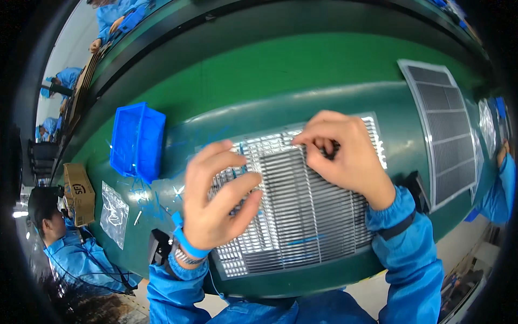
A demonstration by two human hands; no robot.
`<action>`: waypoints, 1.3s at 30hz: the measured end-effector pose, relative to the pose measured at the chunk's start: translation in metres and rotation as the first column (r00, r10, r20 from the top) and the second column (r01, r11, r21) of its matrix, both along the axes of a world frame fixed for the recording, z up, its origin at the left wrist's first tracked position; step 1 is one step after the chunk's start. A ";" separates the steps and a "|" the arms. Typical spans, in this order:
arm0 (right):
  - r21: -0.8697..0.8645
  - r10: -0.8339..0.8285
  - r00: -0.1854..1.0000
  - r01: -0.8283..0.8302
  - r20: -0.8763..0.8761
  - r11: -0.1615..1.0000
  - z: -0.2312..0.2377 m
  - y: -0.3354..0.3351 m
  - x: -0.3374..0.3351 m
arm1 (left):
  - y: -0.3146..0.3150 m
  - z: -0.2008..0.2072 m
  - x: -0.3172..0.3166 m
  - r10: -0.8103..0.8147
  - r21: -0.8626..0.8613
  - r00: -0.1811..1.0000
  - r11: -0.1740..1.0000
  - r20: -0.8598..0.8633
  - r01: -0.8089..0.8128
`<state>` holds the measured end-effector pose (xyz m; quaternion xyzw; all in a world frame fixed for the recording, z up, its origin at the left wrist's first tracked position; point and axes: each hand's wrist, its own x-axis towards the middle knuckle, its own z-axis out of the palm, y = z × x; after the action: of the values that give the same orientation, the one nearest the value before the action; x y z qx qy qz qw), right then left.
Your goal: Manually assemble small electronic components onto a grid-like panel at a manufacturing workstation.
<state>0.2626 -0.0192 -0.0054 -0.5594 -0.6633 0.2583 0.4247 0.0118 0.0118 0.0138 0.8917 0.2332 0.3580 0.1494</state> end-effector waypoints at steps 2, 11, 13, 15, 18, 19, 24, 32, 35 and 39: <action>0.033 0.022 1.000 -0.021 -0.008 0.999 -0.010 0.002 0.002 | -0.018 0.023 0.000 0.026 0.022 1.000 0.999 -0.009 -0.026; 0.067 0.053 0.998 -0.055 0.036 0.996 -0.013 0.007 0.010 | -0.149 0.090 0.029 -0.284 -0.071 0.956 0.958 -0.078 0.279; 0.057 0.052 0.998 -0.055 0.046 0.997 -0.021 0.010 0.015 | -0.168 0.083 0.036 -0.331 -0.045 0.940 0.944 -0.080 0.328; -0.049 0.085 0.996 -0.086 -0.032 0.995 -0.006 0.002 0.014 | -0.180 0.082 0.036 -0.349 -0.039 0.933 0.937 -0.090 0.347; 0.084 0.084 0.996 -0.085 0.024 0.993 -0.005 -0.005 0.005 | -0.193 0.078 0.039 -0.380 -0.026 0.919 0.925 -0.102 0.380; 0.082 0.072 0.996 -0.076 0.046 0.994 -0.002 -0.009 0.000 | -0.199 0.078 0.039 -0.381 -0.026 0.918 0.924 -0.113 0.380; 0.068 0.112 0.994 -0.113 0.012 0.991 -0.017 -0.001 0.012 | -0.220 0.081 0.040 -0.385 -0.074 0.914 0.923 -0.130 0.378; 0.150 0.100 0.989 -0.116 0.112 0.982 -0.009 -0.003 0.025 | -0.245 0.089 0.057 -0.426 -0.083 0.894 0.904 -0.136 0.419; 0.226 0.142 0.989 -0.146 0.036 0.963 -0.024 0.010 0.013 | -0.247 0.093 0.058 -0.407 -0.104 0.892 0.913 -0.194 0.394; 0.234 0.163 0.986 -0.151 -0.034 0.961 -0.030 0.013 0.010 | -0.240 0.095 0.058 -0.409 -0.106 0.892 0.913 -0.196 0.395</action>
<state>0.2721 -0.0062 -0.0355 -0.4450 -0.7195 0.2271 0.4824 0.0703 -0.2282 0.1090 0.9487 0.0698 0.2139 0.2224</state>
